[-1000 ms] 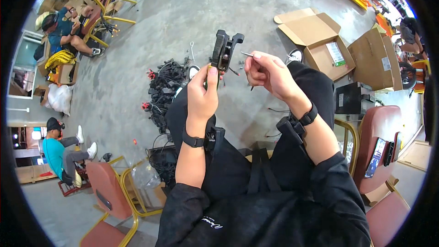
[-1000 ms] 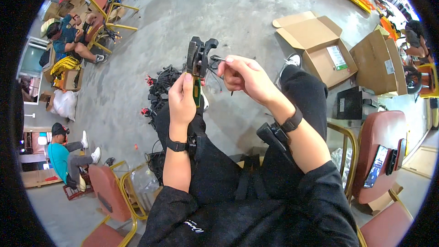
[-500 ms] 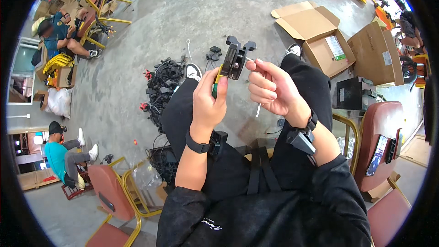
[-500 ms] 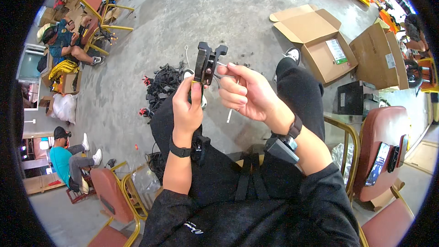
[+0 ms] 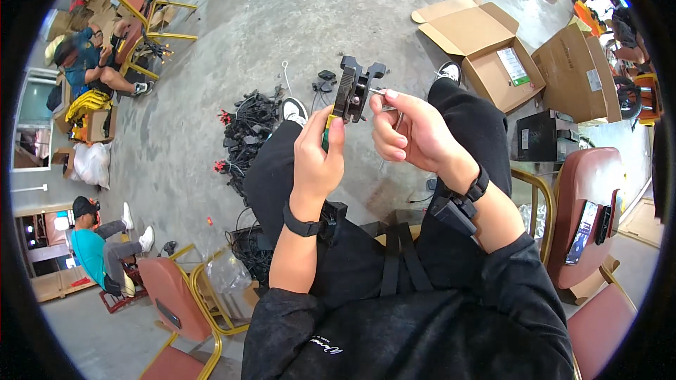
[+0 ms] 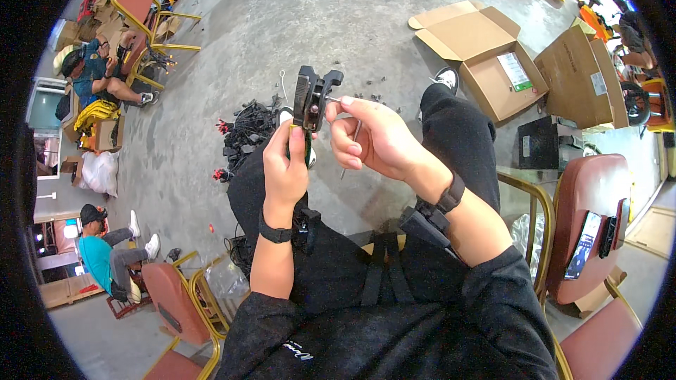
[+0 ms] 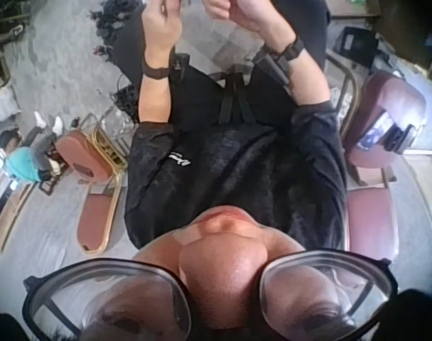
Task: The person sits on the floor and assembles a small black electronic device. They use a screwdriver to tighten screws and pliers to manipulate wires and components. The person handles the device and tools with both hands, occasionally picking up small parts from the floor.
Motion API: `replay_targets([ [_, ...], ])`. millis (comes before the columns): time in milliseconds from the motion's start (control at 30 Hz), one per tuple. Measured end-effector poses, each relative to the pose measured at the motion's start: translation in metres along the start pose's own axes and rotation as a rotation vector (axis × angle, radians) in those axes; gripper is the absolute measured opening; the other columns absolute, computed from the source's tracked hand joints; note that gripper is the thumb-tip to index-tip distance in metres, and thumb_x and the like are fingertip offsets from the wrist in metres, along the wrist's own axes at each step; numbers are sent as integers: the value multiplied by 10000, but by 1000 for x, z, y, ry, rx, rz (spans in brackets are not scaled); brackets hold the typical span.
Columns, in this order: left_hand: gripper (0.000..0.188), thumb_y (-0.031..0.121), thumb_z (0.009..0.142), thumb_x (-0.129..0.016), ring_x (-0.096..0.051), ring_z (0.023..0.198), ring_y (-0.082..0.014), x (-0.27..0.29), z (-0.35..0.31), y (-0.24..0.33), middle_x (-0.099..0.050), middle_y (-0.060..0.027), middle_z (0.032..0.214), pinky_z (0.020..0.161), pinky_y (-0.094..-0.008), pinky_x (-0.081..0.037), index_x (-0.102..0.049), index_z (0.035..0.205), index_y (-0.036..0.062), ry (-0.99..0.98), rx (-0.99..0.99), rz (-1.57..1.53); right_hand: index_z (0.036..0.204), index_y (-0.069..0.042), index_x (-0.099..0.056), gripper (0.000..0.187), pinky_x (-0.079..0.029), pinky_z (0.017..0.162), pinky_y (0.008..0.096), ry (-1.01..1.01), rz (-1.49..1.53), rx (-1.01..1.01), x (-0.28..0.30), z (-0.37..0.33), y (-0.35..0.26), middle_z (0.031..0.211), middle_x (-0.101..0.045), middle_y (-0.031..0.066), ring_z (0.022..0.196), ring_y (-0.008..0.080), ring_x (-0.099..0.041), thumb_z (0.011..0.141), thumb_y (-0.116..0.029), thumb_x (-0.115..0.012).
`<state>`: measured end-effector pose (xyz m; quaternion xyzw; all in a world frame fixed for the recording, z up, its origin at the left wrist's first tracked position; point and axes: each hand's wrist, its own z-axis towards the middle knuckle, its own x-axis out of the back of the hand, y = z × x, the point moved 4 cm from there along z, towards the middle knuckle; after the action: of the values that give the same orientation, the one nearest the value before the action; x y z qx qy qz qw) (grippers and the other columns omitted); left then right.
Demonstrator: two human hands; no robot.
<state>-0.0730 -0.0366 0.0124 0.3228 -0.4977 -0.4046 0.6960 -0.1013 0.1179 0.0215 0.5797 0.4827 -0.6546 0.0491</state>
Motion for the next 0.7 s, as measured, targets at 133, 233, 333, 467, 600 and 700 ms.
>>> replay_targets([
  [133, 348, 282, 1002, -432, -529, 744, -129, 1, -2, 0, -593, -54, 806, 684, -270, -418, -601, 937, -15, -18, 39, -8, 981, -85, -475, 288, -289, 415, 240, -29, 104, -33, 1, 1, 2, 494, -347, -38, 406, 109, -361, 1026, -302, -292],
  [233, 329, 254, 966, -498, -596, 780, -236, 2, 0, -2, -621, -140, 901, 703, -322, -461, -596, 1082, -38, -31, 34, 9, 994, -84, -479, 264, -297, 424, 251, -135, 406, -114, 7, 2, 2, 507, -356, -24, 418, 121, -359, 1021, -300, -331],
  [333, 336, 261, 966, -496, -598, 778, -242, 2, 0, -2, -628, -143, 901, 702, -325, -464, -594, 1086, -37, -24, -17, 26, 976, -85, -500, 253, -320, 413, 284, -174, 346, -107, 14, 4, 1, 524, -389, -14, 422, 119, -367, 1018, -291, -359],
  [467, 347, 276, 985, -461, -589, 748, -179, 1, -1, -5, -633, -106, 833, 690, -293, -460, -610, 1005, -37, -48, 98, -64, 927, -47, -536, 256, -382, 485, 302, 71, -485, 195, 16, 6, -5, 554, -455, 18, 479, 133, -454, 1009, -244, -395],
  [600, 423, 328, 1014, -405, -588, 735, -109, -2, -3, -7, -643, -63, 806, 684, -259, -463, -618, 929, -27, -71, 189, -151, 918, -2, -555, 235, -394, 571, 279, 297, -1536, 932, 1, -1, -16, 598, -468, 47, 587, 114, -492, 991, -194, -442],
  [700, 432, 332, 1016, -401, -596, 735, -107, -2, -4, -7, -650, -66, 813, 681, -257, -469, -620, 928, -30, -71, 209, -164, 955, -2, -574, 227, -385, 589, 267, 258, -1181, 548, 9, -2, -15, 638, -457, 47, 644, 97, -467, 984, -190, -449],
])
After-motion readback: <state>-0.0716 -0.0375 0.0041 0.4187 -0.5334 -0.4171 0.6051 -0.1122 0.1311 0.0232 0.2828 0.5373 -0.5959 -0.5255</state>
